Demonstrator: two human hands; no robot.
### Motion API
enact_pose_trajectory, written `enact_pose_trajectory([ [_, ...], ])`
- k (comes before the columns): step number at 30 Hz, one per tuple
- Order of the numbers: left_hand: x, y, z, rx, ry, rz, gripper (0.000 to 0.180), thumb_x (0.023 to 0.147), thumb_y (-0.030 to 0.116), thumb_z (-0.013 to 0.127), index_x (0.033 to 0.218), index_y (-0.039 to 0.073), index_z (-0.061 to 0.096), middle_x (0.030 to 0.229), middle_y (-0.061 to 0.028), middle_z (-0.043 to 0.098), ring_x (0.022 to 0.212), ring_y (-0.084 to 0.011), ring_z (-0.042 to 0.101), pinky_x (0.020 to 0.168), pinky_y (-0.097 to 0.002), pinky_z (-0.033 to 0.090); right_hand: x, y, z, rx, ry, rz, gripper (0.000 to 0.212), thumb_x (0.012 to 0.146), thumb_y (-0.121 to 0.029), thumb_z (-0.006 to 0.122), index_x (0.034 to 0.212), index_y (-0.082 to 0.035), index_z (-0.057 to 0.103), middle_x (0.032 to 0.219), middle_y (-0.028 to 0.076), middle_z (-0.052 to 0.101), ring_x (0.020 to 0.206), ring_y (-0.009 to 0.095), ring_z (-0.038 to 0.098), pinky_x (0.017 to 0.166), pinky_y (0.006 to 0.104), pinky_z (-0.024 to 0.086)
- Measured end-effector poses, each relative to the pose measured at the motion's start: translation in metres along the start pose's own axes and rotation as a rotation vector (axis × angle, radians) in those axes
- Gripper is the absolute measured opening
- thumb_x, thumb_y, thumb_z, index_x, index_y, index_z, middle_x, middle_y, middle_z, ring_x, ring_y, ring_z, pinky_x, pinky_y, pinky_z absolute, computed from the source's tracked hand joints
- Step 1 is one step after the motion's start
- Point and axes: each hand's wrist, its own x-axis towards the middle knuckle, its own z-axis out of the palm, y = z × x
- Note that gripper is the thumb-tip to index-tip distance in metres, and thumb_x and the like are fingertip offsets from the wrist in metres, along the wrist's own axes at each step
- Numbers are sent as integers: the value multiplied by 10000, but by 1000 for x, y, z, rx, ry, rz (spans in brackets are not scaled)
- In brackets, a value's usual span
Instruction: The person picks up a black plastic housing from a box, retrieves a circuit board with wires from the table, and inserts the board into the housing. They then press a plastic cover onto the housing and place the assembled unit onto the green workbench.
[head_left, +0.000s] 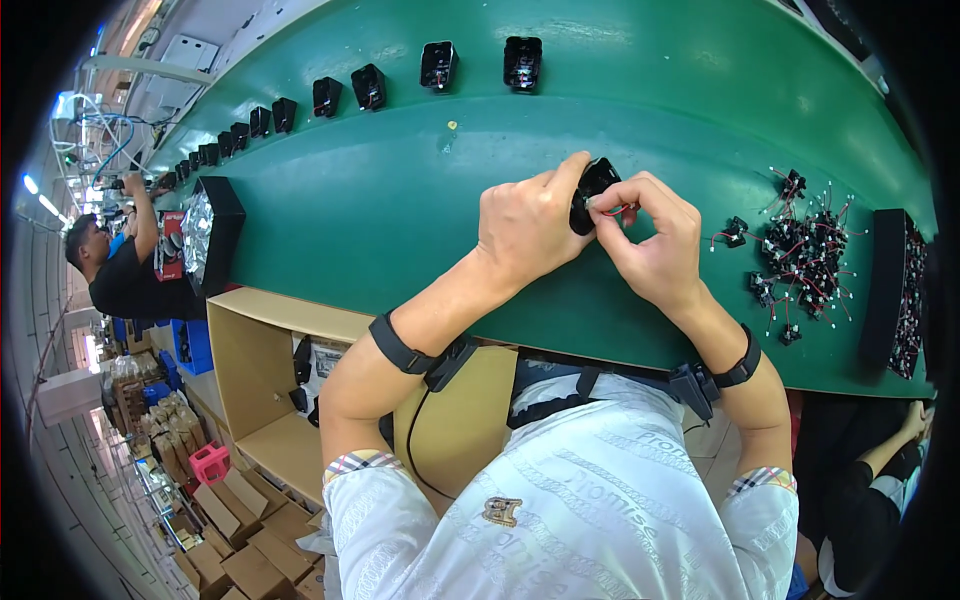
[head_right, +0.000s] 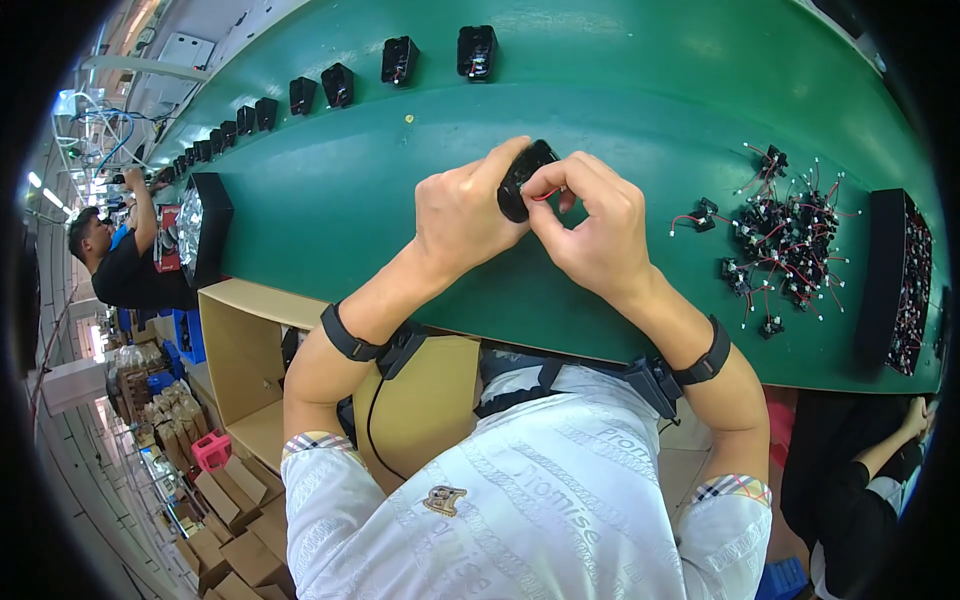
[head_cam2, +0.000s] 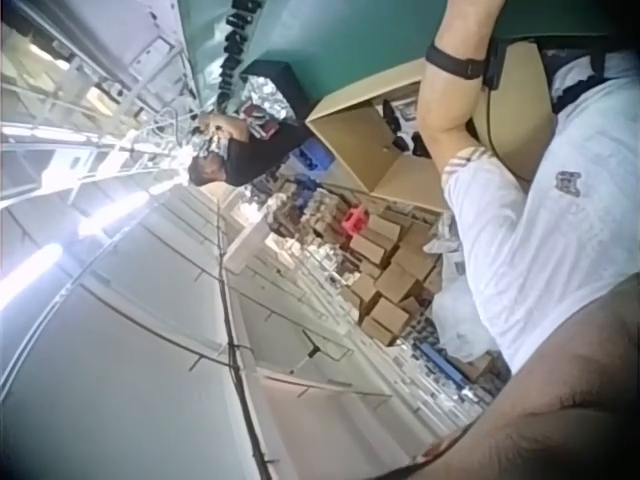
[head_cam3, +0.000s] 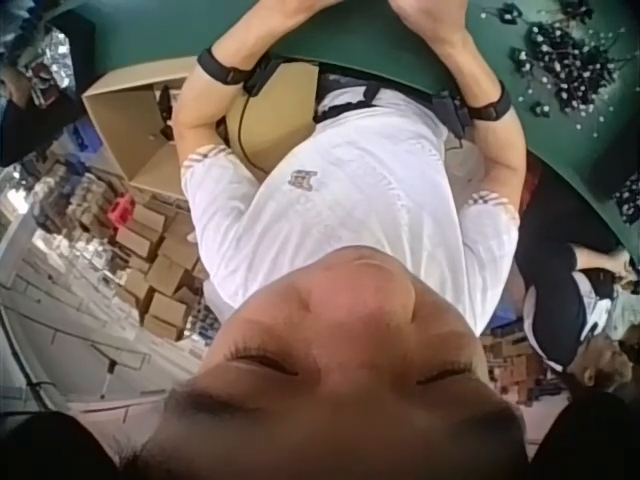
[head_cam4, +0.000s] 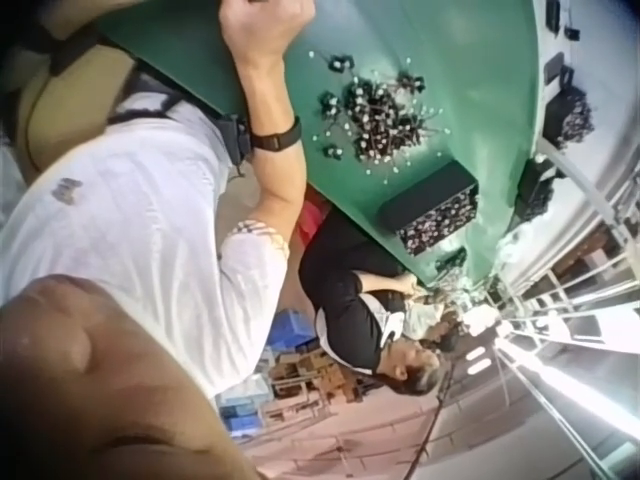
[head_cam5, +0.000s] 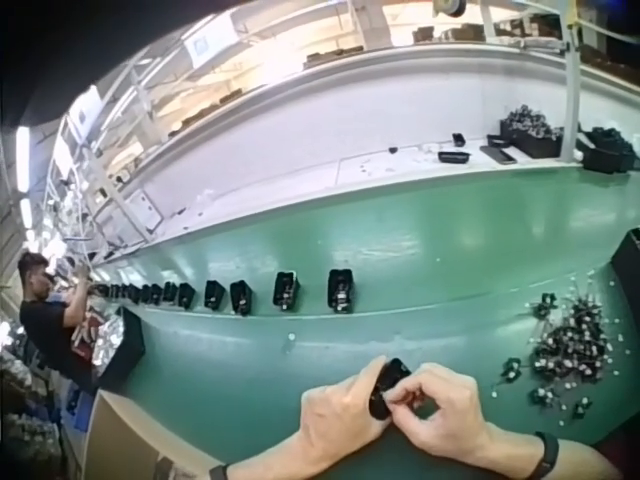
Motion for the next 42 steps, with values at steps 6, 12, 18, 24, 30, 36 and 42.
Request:
enact_pose_trajectory([
  [6, 3, 0, -7, 81, 22, 137, 511, 658, 169, 812, 1128, 40, 659, 645, -79, 656, 539, -263, 672, 492, -348, 529, 3, -10, -2, -4, -40, 8, 111, 764, 54, 735, 833, -5, 671, 784, 51, 670, 630, 129, 565, 590, 260, 467],
  [12, 2, -2, -6, 109, -12, 182, 491, 668, 136, 800, 1128, 42, 657, 647, -83, 653, 545, -237, 673, 494, -332, 525, -1, -4, 1, 77, -52, 149, 113, 791, 31, 749, 869, -2, 674, 793, 33, 676, 636, 92, 551, 612, 241, 466],
  [18, 7, 1, -8, -225, 23, 66, 494, 689, 135, 821, 1157, 78, 674, 705, -77, 665, 617, -256, 685, 561, -362, 550, -4, 1, -5, 195, -69, 293, 132, 862, -9, 756, 954, -3, 662, 886, 11, 679, 751, 62, 583, 714, 220, 492],
  [24, 15, -5, -12, -271, 16, 242, 632, 685, 145, 861, 1274, 130, 631, 1128, -118, 670, 887, -283, 686, 730, -387, 578, 10, 14, -26, 813, -179, 575, 205, 874, -57, 771, 1004, -51, 612, 901, 4, 663, 821, 56, 614, 731, 212, 482],
  [30, 8, -2, -15, -438, -154, 169, 607, 750, 161, 851, 1288, 63, 587, 1153, -152, 673, 961, -353, 686, 791, -411, 573, 15, 14, -37, 836, -267, 652, 214, 874, -85, 775, 991, -88, 596, 883, -15, 663, 804, 45, 607, 705, 203, 460],
  [36, 6, -4, -21, -370, -272, 186, 620, 790, 198, 834, 1321, 33, 559, 1145, -178, 683, 970, -367, 690, 789, -411, 572, 15, 24, -39, 906, -339, 809, 200, 857, -95, 793, 975, -82, 632, 868, 7, 717, 715, 27, 581, 620, 185, 404],
  [42, 8, 2, -30, -282, -468, 54, 651, 799, 206, 826, 1360, 38, 540, 1216, -198, 668, 998, -375, 686, 811, -426, 570, 17, 19, -42, 784, -388, 777, 201, 861, -98, 794, 964, -83, 622, 842, -9, 703, 724, 31, 587, 634, 187, 421],
])
